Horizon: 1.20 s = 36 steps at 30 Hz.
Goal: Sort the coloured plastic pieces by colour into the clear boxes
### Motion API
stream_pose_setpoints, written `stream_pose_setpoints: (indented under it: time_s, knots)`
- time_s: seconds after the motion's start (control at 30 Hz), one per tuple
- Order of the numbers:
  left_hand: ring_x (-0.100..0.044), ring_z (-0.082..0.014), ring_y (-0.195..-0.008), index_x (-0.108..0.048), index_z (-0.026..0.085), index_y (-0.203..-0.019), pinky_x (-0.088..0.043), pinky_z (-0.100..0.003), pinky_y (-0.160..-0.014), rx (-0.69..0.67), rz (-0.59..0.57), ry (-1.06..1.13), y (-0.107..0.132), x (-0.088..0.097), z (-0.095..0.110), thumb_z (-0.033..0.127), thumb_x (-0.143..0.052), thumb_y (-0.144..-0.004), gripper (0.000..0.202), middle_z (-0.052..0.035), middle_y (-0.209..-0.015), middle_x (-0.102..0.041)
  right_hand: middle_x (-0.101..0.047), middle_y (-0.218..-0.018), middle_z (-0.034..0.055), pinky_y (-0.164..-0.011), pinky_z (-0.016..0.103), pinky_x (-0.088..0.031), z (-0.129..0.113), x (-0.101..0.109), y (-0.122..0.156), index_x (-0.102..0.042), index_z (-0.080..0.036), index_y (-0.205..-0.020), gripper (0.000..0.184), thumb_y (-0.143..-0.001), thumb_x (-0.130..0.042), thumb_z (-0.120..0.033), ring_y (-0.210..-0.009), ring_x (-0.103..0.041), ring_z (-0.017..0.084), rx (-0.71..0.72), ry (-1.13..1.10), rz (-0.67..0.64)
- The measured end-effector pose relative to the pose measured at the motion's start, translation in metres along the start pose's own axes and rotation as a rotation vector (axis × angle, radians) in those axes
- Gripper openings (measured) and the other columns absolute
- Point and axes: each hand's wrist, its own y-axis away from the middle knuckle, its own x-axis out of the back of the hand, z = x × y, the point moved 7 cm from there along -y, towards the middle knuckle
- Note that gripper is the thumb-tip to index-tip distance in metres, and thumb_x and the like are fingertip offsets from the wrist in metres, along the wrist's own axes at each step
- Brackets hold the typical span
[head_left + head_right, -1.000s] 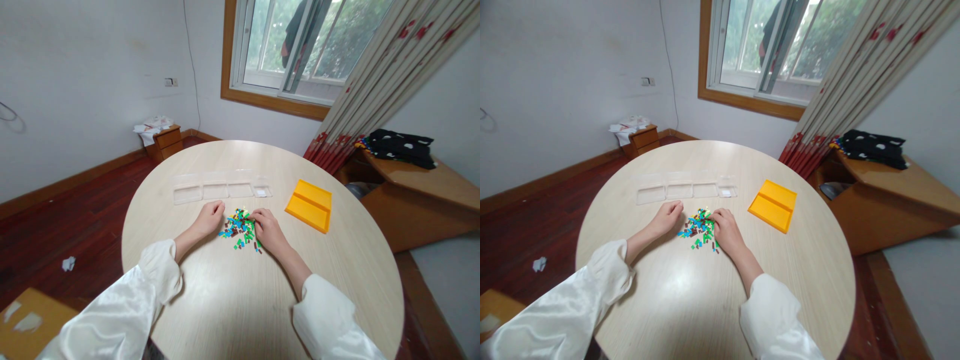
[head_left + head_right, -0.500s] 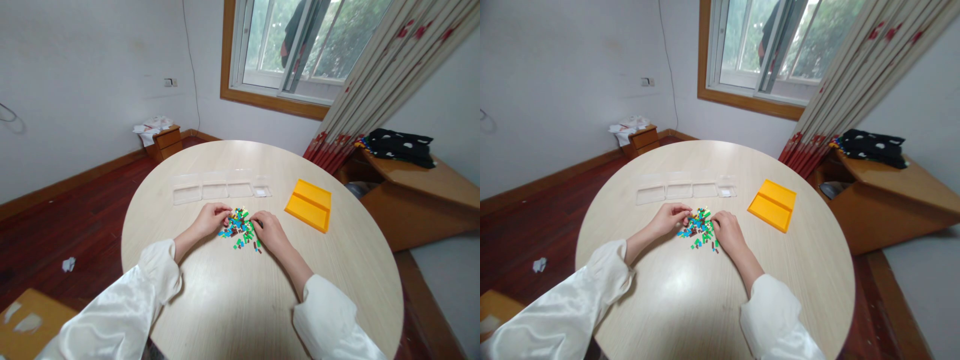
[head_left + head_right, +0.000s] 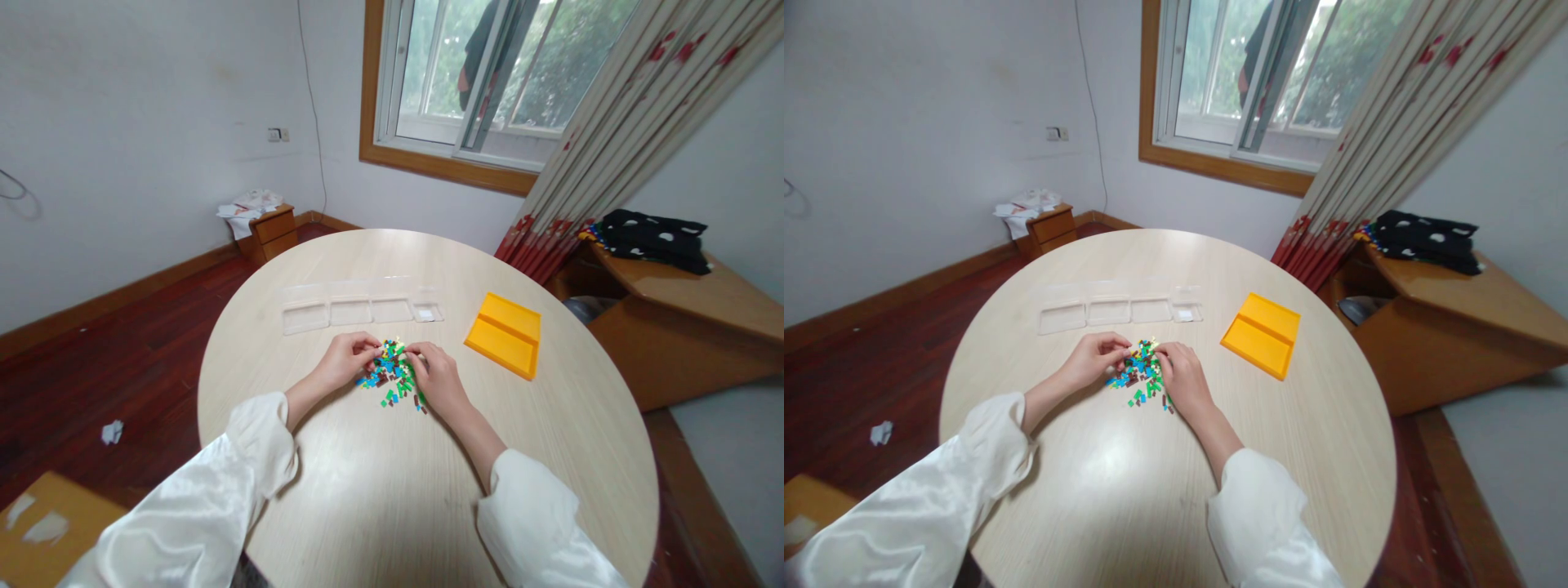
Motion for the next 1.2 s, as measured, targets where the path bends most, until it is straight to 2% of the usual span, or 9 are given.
stream_pose_setpoints:
  time_s: [0.17, 0.33, 0.47, 0.53, 0.6, 0.73, 0.83, 0.97, 1.2]
  knots:
    - [-0.056, -0.0099, -0.055, -0.066, 0.011, -0.082, -0.045, -0.022, -0.054, -0.100, -0.072, -0.079, 0.004, -0.005, 0.005, 0.027, -0.063, -0.070, 0.020, -0.0035, -0.067, -0.066, -0.069, -0.083, 0.0044, -0.074, 0.030, -0.049, -0.019, -0.006, 0.002, -0.060, -0.021, -0.085, 0.014, -0.088, -0.047, -0.023, -0.079, -0.064, 0.018, 0.022, -0.151, -0.009]
    - [-0.061, -0.0127, -0.066, -0.067, 0.012, -0.085, -0.048, -0.024, -0.064, -0.220, -0.146, -0.179, 0.008, -0.010, 0.009, 0.028, -0.061, -0.074, 0.020, -0.0059, -0.076, -0.069, -0.067, -0.076, 0.0009, -0.064, 0.025, -0.050, -0.021, -0.013, 0.003, -0.057, -0.021, -0.084, 0.009, -0.086, -0.048, -0.025, -0.065, -0.063, 0.014, -0.049, -0.254, -0.005]
    - [-0.061, -0.0130, -0.067, -0.067, 0.012, -0.086, -0.048, -0.025, -0.065, -0.257, -0.147, -0.238, 0.008, -0.010, 0.011, 0.030, -0.059, -0.077, 0.022, -0.0057, -0.075, -0.068, -0.067, -0.078, 0.0019, -0.066, 0.026, -0.050, -0.020, -0.014, 0.003, -0.056, -0.021, -0.088, 0.010, -0.087, -0.048, -0.026, -0.069, -0.064, 0.015, -0.058, -0.271, 0.018]
    - [-0.060, -0.0131, -0.066, -0.066, 0.012, -0.085, -0.048, -0.025, -0.065, -0.262, -0.090, -0.278, 0.005, -0.002, 0.014, 0.029, -0.059, -0.077, 0.020, -0.0054, -0.073, -0.067, -0.068, -0.084, 0.0041, -0.070, 0.028, -0.051, -0.018, -0.012, 0.003, -0.057, -0.021, -0.093, 0.012, -0.087, -0.047, -0.025, -0.075, -0.064, 0.016, -0.051, -0.246, 0.036]
    - [-0.060, -0.0134, -0.066, -0.066, 0.013, -0.083, -0.047, -0.026, -0.066, -0.264, 0.046, -0.344, 0.002, 0.016, 0.020, 0.027, -0.058, -0.076, 0.017, -0.0054, -0.074, -0.068, -0.068, -0.089, 0.0062, -0.074, 0.031, -0.050, -0.014, -0.010, 0.002, -0.058, -0.020, -0.096, 0.015, -0.087, -0.047, -0.023, -0.081, -0.063, 0.018, -0.039, -0.189, 0.051]
    - [-0.059, -0.0149, -0.068, -0.067, 0.015, -0.082, -0.046, -0.027, -0.068, -0.264, 0.435, -0.566, 0.000, 0.074, 0.037, 0.029, -0.056, -0.077, 0.019, -0.0062, -0.080, -0.070, -0.066, -0.090, 0.0083, -0.080, 0.038, -0.047, -0.006, -0.005, 0.000, -0.062, -0.020, -0.094, 0.020, -0.085, -0.045, -0.016, -0.087, -0.059, 0.022, 0.000, -0.074, 0.067]
    - [-0.060, -0.0181, -0.073, -0.068, 0.016, -0.081, -0.044, -0.029, -0.072, -0.207, 0.610, -0.780, 0.002, 0.109, 0.041, 0.030, -0.055, -0.077, 0.020, -0.0069, -0.083, -0.071, -0.065, -0.088, 0.0084, -0.080, 0.040, -0.045, 0.002, -0.004, -0.001, -0.064, -0.020, -0.092, 0.024, -0.083, -0.043, -0.011, -0.087, -0.056, 0.023, 0.001, -0.014, 0.064]
    - [-0.061, -0.0242, -0.083, -0.069, 0.016, -0.081, -0.042, -0.034, -0.078, -0.094, 0.671, -0.952, 0.004, 0.133, 0.035, 0.029, -0.054, -0.078, 0.020, -0.0094, -0.087, -0.071, -0.061, -0.089, 0.0090, -0.080, 0.040, -0.044, 0.008, -0.005, 0.000, -0.066, -0.019, -0.087, 0.030, -0.080, -0.042, -0.005, -0.088, -0.054, 0.023, -0.011, 0.029, 0.058]
    - [-0.061, -0.0276, -0.088, -0.069, 0.020, -0.082, -0.038, -0.039, -0.083, 0.031, 0.690, -1.063, 0.006, 0.139, 0.028, 0.029, -0.053, -0.078, 0.019, -0.0080, -0.088, -0.072, -0.059, -0.092, 0.0087, -0.081, 0.041, -0.044, 0.006, -0.010, 0.002, -0.068, -0.020, -0.088, 0.027, -0.080, -0.045, -0.007, -0.089, -0.052, 0.023, 0.017, 0.010, 0.011]
